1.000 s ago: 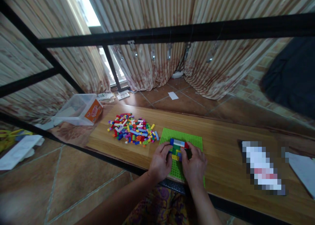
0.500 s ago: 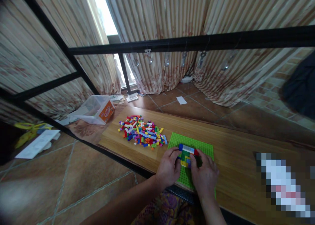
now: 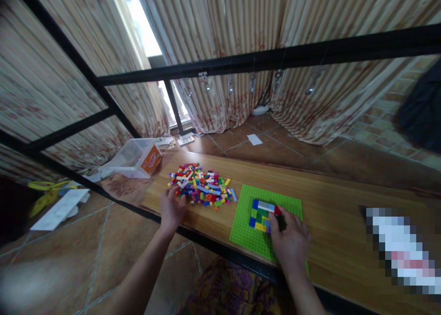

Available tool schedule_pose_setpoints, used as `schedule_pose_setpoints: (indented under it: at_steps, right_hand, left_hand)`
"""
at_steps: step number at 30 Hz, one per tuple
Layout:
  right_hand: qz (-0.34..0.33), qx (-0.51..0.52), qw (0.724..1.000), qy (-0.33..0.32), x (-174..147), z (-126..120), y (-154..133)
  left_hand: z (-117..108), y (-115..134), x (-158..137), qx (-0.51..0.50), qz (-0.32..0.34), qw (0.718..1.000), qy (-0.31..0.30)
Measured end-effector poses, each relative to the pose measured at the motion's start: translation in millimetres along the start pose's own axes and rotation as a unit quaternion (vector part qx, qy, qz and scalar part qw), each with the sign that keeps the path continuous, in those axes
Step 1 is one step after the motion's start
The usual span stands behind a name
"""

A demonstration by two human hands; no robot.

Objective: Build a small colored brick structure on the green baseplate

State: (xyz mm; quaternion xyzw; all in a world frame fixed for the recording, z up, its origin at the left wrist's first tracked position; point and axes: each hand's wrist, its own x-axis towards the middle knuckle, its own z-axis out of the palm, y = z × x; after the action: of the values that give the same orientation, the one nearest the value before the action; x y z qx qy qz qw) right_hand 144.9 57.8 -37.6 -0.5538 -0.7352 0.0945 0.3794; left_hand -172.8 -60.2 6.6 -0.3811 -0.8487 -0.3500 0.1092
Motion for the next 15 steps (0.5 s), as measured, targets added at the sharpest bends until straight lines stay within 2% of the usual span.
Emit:
schedule_pose_setpoints:
  at_steps: [3,8,12,15]
  right_hand:
    - [0.000,0.005,1.000,0.001,0,0,0]
    - [-0.007,0.004,1.000,0.000,-1,1,0]
    - [-0.008,0.011,1.000,0.004,-1,0,0]
    - [0.004,0.024,1.000,-0.004,-1,-2,-1]
  left_hand:
    - [3,-9,2,0.036,0.021,0.999,-0.027]
    - [6,-8,2,0.034,0.034,0.998,-0.039]
    - [0,-8,0,-0.007,0.023,1.000,-0.019]
    - [-5,-8,-2,-0.069,-0.011,0.998,-0.003]
